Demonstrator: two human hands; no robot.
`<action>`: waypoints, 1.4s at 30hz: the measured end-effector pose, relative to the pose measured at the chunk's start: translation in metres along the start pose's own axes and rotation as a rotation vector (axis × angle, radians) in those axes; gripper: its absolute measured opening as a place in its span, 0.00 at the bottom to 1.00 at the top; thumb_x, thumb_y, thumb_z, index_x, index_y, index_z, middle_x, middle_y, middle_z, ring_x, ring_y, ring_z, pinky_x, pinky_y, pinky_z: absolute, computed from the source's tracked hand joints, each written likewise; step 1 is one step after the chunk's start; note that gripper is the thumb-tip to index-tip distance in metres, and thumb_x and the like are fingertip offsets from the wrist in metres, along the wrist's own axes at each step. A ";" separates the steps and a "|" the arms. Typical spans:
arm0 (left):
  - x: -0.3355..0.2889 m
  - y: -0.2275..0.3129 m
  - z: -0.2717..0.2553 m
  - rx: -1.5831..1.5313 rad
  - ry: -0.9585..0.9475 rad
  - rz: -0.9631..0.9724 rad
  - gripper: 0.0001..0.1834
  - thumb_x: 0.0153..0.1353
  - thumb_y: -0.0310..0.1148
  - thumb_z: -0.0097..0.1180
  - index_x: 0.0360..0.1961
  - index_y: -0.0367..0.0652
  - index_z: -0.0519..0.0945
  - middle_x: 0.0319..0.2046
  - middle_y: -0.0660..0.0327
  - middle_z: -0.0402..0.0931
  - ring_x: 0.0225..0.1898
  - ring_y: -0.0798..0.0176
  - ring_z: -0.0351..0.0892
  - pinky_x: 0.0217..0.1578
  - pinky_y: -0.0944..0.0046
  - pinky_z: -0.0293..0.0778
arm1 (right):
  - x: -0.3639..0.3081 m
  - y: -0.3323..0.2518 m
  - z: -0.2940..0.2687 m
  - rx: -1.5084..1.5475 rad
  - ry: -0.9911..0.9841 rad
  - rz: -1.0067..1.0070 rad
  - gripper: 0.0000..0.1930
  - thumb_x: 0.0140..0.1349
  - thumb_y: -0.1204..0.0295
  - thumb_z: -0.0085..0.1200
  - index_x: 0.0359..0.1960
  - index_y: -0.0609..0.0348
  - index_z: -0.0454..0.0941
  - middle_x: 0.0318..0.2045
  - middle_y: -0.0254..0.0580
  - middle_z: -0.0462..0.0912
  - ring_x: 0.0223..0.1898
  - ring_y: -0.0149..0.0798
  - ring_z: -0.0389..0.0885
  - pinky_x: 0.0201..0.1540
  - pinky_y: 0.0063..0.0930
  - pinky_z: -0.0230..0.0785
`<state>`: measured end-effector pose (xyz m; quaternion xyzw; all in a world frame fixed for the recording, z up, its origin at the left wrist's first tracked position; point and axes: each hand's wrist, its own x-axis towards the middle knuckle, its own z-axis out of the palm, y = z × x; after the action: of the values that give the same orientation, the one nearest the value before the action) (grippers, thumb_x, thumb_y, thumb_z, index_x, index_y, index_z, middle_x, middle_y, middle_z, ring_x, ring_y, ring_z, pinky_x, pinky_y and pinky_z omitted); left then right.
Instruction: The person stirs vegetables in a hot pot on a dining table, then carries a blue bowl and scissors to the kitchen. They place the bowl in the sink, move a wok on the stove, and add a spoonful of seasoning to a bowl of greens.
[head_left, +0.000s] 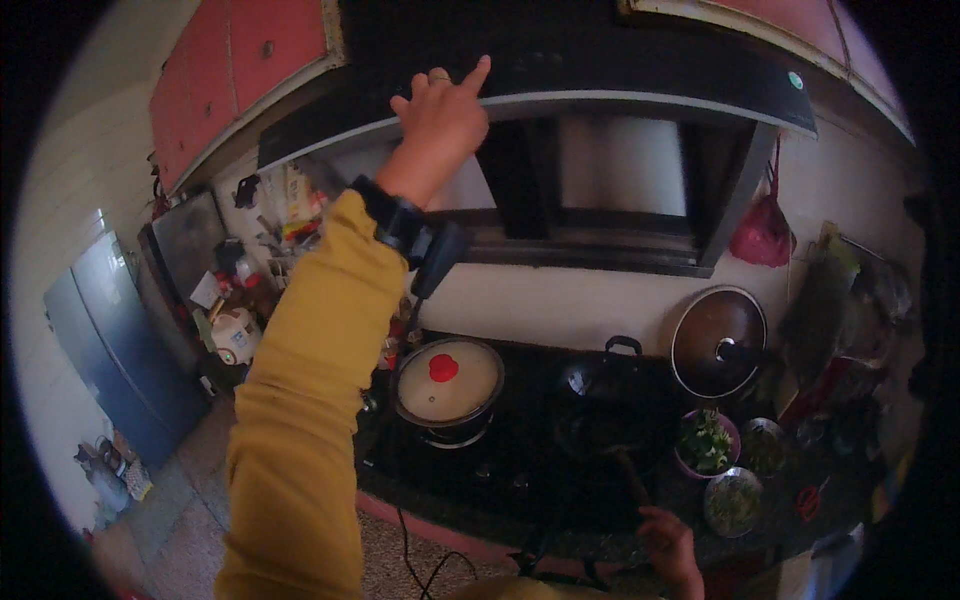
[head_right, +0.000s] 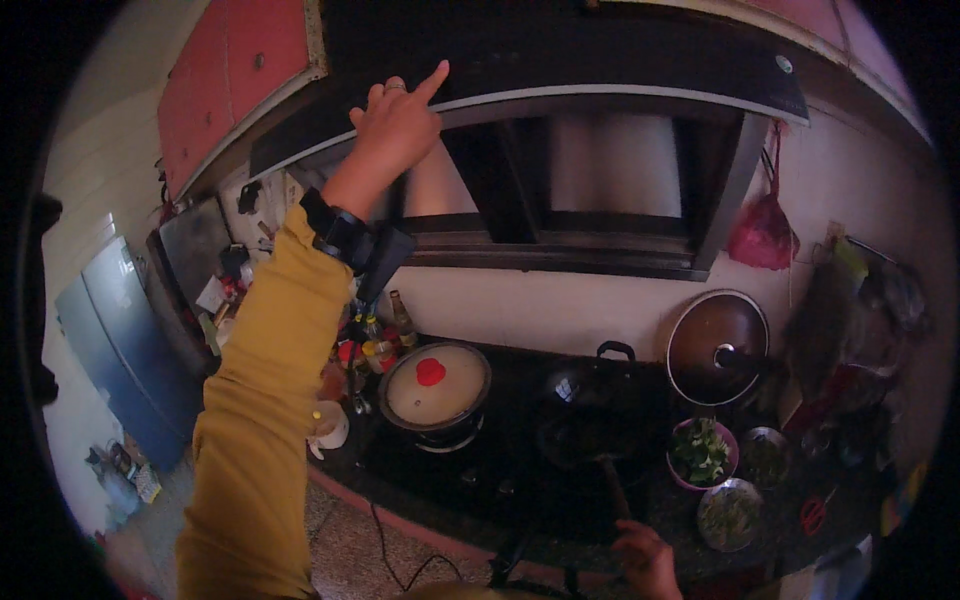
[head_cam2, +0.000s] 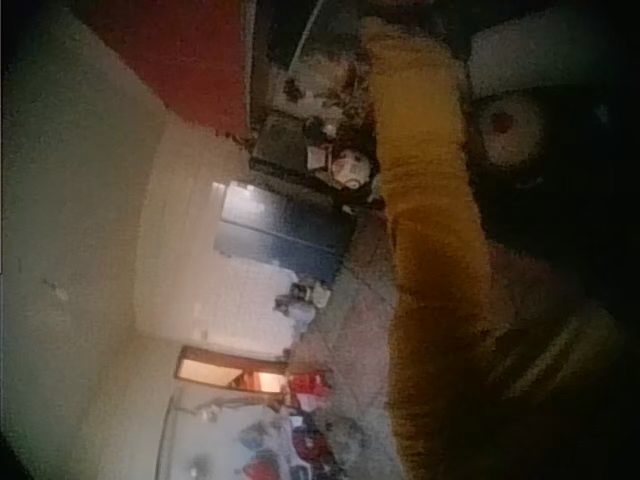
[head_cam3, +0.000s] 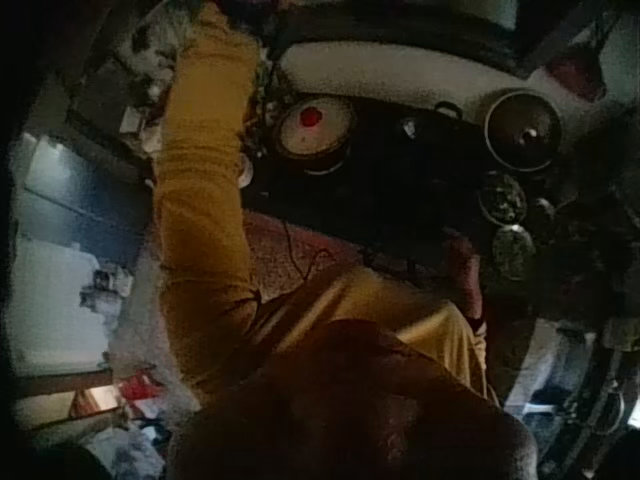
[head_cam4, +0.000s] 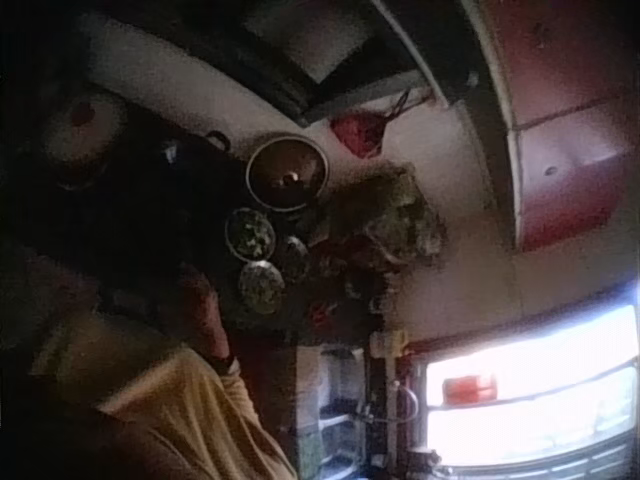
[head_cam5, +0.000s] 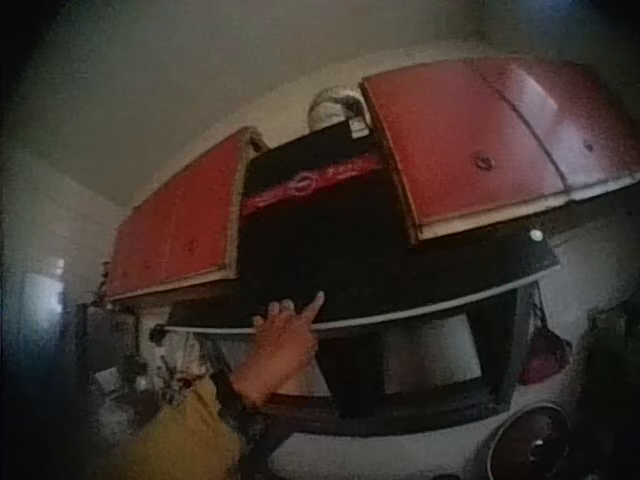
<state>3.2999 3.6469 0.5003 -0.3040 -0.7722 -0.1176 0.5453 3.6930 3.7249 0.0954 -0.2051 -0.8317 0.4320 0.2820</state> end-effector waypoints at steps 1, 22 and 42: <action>0.000 -0.003 -0.001 0.004 0.028 -0.014 0.35 0.51 0.33 0.46 0.61 0.74 0.54 0.50 0.50 0.63 0.51 0.50 0.61 0.45 0.42 0.57 | 0.001 0.004 0.002 0.054 0.011 0.019 0.11 0.38 0.88 0.49 0.24 0.60 0.75 0.41 0.43 0.77 0.18 0.22 0.65 0.21 0.15 0.56; -0.005 -0.026 -0.005 0.034 -0.039 -0.079 0.41 0.50 0.30 0.48 0.62 0.78 0.46 0.50 0.48 0.62 0.50 0.49 0.62 0.42 0.43 0.59 | 0.004 -0.010 0.004 0.011 0.028 -0.033 0.09 0.41 0.87 0.47 0.23 0.61 0.74 0.39 0.47 0.77 0.29 0.33 0.75 0.26 0.19 0.61; -0.001 -0.011 -0.011 0.080 -0.038 0.029 0.39 0.50 0.27 0.49 0.61 0.76 0.52 0.49 0.50 0.63 0.51 0.50 0.62 0.45 0.46 0.58 | 0.000 -0.010 0.000 0.081 -0.013 0.020 0.10 0.39 0.87 0.49 0.24 0.59 0.74 0.40 0.44 0.78 0.17 0.25 0.64 0.19 0.19 0.55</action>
<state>3.3021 3.6328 0.5048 -0.2954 -0.7821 -0.0727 0.5438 3.6926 3.7197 0.1037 -0.1989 -0.8131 0.4695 0.2807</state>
